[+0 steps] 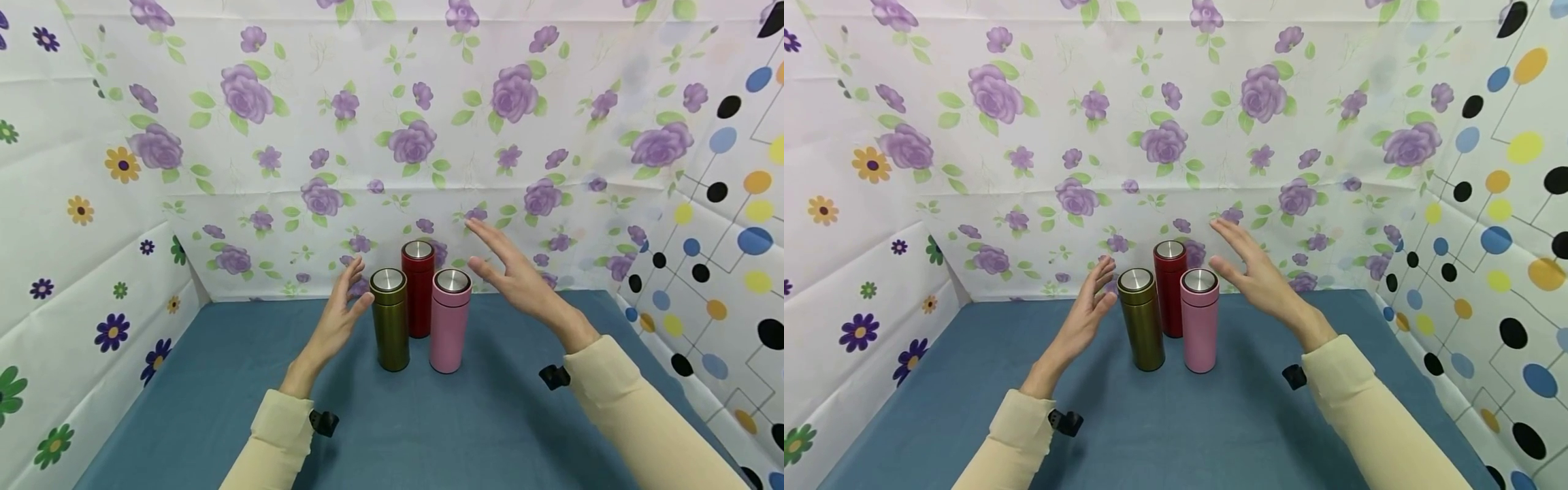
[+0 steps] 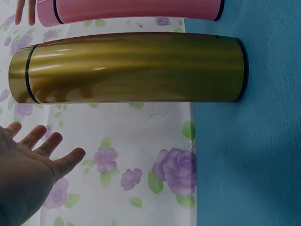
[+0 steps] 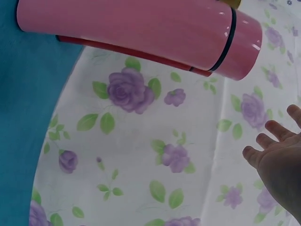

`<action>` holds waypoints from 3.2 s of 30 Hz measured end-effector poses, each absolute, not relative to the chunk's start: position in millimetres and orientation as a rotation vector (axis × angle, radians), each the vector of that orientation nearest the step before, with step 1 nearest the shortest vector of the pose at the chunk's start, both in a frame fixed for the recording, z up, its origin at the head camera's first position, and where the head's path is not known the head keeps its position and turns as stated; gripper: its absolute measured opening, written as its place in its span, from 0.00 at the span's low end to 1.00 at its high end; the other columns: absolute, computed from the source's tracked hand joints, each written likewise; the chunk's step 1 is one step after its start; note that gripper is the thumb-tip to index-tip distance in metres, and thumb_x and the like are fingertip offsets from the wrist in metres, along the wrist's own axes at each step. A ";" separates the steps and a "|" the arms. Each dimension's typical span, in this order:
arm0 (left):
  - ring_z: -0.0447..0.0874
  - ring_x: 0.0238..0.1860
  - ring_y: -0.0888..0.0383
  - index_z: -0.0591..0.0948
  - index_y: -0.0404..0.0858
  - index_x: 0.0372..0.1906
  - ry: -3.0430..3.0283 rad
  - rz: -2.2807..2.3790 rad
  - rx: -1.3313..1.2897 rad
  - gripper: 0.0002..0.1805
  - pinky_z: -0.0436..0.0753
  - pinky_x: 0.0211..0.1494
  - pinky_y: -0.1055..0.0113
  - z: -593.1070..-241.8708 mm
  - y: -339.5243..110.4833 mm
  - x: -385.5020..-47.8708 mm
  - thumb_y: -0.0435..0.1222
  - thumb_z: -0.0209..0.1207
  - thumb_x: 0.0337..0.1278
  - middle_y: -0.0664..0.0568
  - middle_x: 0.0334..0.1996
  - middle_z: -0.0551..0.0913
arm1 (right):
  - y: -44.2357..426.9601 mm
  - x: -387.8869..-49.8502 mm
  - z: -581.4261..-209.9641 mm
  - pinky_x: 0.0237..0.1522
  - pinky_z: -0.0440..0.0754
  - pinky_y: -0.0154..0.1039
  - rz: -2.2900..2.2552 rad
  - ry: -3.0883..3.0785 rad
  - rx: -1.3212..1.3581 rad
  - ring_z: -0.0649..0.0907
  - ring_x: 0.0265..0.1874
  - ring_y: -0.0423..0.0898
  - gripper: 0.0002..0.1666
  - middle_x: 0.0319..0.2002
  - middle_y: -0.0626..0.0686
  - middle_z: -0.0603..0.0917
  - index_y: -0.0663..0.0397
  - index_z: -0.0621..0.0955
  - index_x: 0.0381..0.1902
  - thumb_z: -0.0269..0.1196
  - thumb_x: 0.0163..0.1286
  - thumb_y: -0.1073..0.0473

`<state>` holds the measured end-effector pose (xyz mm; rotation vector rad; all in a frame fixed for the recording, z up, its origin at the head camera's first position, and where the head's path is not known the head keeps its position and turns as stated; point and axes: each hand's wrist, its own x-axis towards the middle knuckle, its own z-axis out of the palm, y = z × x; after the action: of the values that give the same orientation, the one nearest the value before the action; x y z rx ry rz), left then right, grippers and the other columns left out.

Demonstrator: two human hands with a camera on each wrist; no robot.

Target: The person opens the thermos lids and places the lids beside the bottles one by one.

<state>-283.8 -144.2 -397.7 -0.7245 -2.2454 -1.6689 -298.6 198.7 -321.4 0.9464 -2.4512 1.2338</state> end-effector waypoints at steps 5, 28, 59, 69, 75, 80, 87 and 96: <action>0.55 0.80 0.40 0.54 0.46 0.84 -2.241 -1.683 -0.710 0.46 0.56 0.78 0.35 -403.6 -139.7 -285.5 0.60 0.58 0.72 0.39 0.80 0.56 | 190.7 -289.5 -314.9 0.72 0.52 0.75 1.207 -2.409 1.008 0.51 0.82 0.50 0.39 0.83 0.47 0.53 0.33 0.58 0.84 0.58 0.82 0.47; 0.56 0.79 0.43 0.53 0.49 0.84 -2.286 -1.835 -0.540 0.50 0.58 0.78 0.38 -422.6 -122.0 -282.9 0.45 0.68 0.65 0.45 0.80 0.57 | 149.1 -262.0 -306.3 0.76 0.57 0.67 1.138 -2.297 1.244 0.53 0.82 0.46 0.41 0.83 0.42 0.53 0.37 0.59 0.84 0.56 0.80 0.35; 0.57 0.79 0.41 0.48 0.54 0.85 -2.381 -1.885 -0.473 0.58 0.60 0.77 0.35 -438.3 -117.7 -286.3 0.53 0.73 0.59 0.46 0.80 0.57 | 114.2 -254.0 -320.5 0.78 0.52 0.65 0.853 -2.277 1.378 0.46 0.83 0.54 0.42 0.83 0.55 0.52 0.49 0.64 0.81 0.68 0.75 0.55; 0.63 0.75 0.40 0.52 0.49 0.83 -2.355 -1.930 -0.534 0.54 0.63 0.75 0.34 -443.8 -116.1 -288.1 0.47 0.74 0.60 0.43 0.75 0.64 | 109.7 -254.0 -325.3 0.79 0.50 0.63 0.807 -2.273 1.395 0.48 0.82 0.59 0.39 0.84 0.52 0.50 0.51 0.65 0.81 0.64 0.78 0.49; 0.61 0.77 0.43 0.54 0.46 0.82 -2.360 -1.931 -0.544 0.51 0.57 0.78 0.34 -445.4 -114.5 -288.2 0.44 0.73 0.62 0.44 0.76 0.64 | 107.7 -255.6 -328.3 0.81 0.43 0.60 0.776 -2.255 1.404 0.46 0.83 0.55 0.40 0.84 0.53 0.51 0.51 0.65 0.81 0.52 0.81 0.36; 0.64 0.76 0.44 0.56 0.46 0.82 -2.357 -1.948 -0.543 0.49 0.61 0.77 0.37 -447.3 -114.1 -288.6 0.43 0.72 0.63 0.44 0.75 0.66 | 106.3 -255.9 -331.1 0.81 0.43 0.60 0.784 -2.263 1.413 0.45 0.83 0.55 0.40 0.84 0.52 0.51 0.49 0.64 0.81 0.54 0.80 0.38; 0.73 0.67 0.45 0.59 0.43 0.79 -2.325 -1.961 -0.549 0.43 0.71 0.71 0.40 -448.8 -113.5 -290.1 0.36 0.70 0.65 0.42 0.69 0.73 | 104.5 -253.8 -333.1 0.80 0.45 0.61 0.796 -2.304 1.412 0.43 0.84 0.51 0.40 0.84 0.50 0.50 0.45 0.62 0.82 0.59 0.80 0.42; 0.75 0.66 0.44 0.62 0.41 0.77 -2.329 -1.921 -0.551 0.40 0.73 0.70 0.40 -447.1 -114.1 -289.8 0.35 0.69 0.67 0.41 0.67 0.74 | 104.8 -253.4 -333.5 0.80 0.46 0.61 0.791 -2.310 1.408 0.43 0.84 0.51 0.42 0.84 0.50 0.50 0.45 0.61 0.83 0.64 0.78 0.49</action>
<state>-289.8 -114.1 -447.1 -0.5514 -2.3291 -1.9206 -253.4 104.8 -333.5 1.4083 -2.3099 0.7910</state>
